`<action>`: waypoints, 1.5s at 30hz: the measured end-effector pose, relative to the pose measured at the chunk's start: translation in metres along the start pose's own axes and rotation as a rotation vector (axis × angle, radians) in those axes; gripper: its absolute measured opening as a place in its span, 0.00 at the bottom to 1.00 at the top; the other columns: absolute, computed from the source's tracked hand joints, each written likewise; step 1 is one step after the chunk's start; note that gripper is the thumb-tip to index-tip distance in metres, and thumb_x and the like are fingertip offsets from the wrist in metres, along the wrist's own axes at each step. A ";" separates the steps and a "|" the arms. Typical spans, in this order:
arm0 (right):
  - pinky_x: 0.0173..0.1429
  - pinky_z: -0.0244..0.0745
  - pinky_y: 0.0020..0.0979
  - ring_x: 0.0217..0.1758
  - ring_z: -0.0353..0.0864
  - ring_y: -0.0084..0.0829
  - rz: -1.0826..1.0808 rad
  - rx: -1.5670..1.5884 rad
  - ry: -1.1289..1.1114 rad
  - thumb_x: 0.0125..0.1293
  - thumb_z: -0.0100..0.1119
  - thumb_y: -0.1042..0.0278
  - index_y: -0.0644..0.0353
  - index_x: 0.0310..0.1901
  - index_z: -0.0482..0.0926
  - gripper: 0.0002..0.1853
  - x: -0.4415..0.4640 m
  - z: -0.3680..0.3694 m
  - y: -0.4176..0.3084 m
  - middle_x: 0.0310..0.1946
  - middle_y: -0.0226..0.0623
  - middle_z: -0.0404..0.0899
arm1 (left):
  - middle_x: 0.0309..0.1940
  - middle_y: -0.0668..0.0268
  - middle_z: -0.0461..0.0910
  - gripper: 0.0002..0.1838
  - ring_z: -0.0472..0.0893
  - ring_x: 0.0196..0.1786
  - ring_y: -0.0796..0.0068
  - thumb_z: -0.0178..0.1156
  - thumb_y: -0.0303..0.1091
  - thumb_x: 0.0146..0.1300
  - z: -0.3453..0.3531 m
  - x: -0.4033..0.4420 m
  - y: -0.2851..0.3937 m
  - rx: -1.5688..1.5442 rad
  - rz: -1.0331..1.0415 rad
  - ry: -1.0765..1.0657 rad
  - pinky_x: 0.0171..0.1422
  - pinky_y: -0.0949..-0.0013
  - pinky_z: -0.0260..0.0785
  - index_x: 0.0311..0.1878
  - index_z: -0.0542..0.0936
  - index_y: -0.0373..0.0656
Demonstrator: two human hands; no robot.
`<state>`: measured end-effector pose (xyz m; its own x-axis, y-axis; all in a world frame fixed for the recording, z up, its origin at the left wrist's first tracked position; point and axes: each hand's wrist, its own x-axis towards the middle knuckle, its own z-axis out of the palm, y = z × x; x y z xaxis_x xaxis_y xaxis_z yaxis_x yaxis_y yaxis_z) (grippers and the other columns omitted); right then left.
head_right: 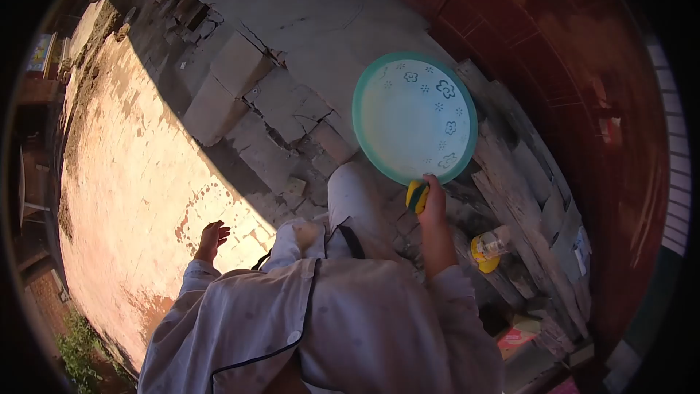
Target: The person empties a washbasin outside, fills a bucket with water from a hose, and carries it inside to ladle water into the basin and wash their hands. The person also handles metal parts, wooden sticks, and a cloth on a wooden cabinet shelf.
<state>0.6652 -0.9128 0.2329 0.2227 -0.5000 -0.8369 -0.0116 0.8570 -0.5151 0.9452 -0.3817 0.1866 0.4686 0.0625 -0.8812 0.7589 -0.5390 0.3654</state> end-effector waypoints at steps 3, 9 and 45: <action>0.30 0.71 0.32 0.27 0.76 0.28 -0.023 -0.051 0.076 0.59 0.54 0.61 0.58 0.34 0.72 0.09 0.021 0.054 -0.024 0.27 0.31 0.74 | 0.39 0.61 0.80 0.17 0.79 0.41 0.70 0.49 0.42 0.63 0.002 0.017 0.007 -0.092 -0.097 -0.064 0.44 0.66 0.69 0.50 0.71 0.43; 0.30 0.69 0.32 0.26 0.75 0.27 0.017 -0.004 0.094 0.60 0.53 0.60 0.58 0.34 0.72 0.10 0.100 0.148 -0.056 0.25 0.30 0.72 | 0.39 0.60 0.79 0.20 0.79 0.41 0.68 0.49 0.45 0.63 -0.007 0.068 0.131 0.094 -0.068 -0.050 0.44 0.65 0.69 0.52 0.69 0.41; 0.38 0.72 0.34 0.33 0.75 0.34 0.085 -0.028 0.072 0.53 0.58 0.67 0.66 0.40 0.72 0.15 0.206 0.782 -0.360 0.32 0.38 0.73 | 0.34 0.55 0.74 0.29 0.72 0.42 0.53 0.64 0.50 0.37 0.184 0.127 1.268 0.429 1.537 0.501 0.50 0.57 0.59 0.37 0.69 0.38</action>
<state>1.4776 -1.2265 0.3909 0.1495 -0.4346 -0.8881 -0.0552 0.8932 -0.4464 1.8834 -1.2121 0.4831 0.7618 -0.5081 0.4018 -0.6431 -0.5193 0.5627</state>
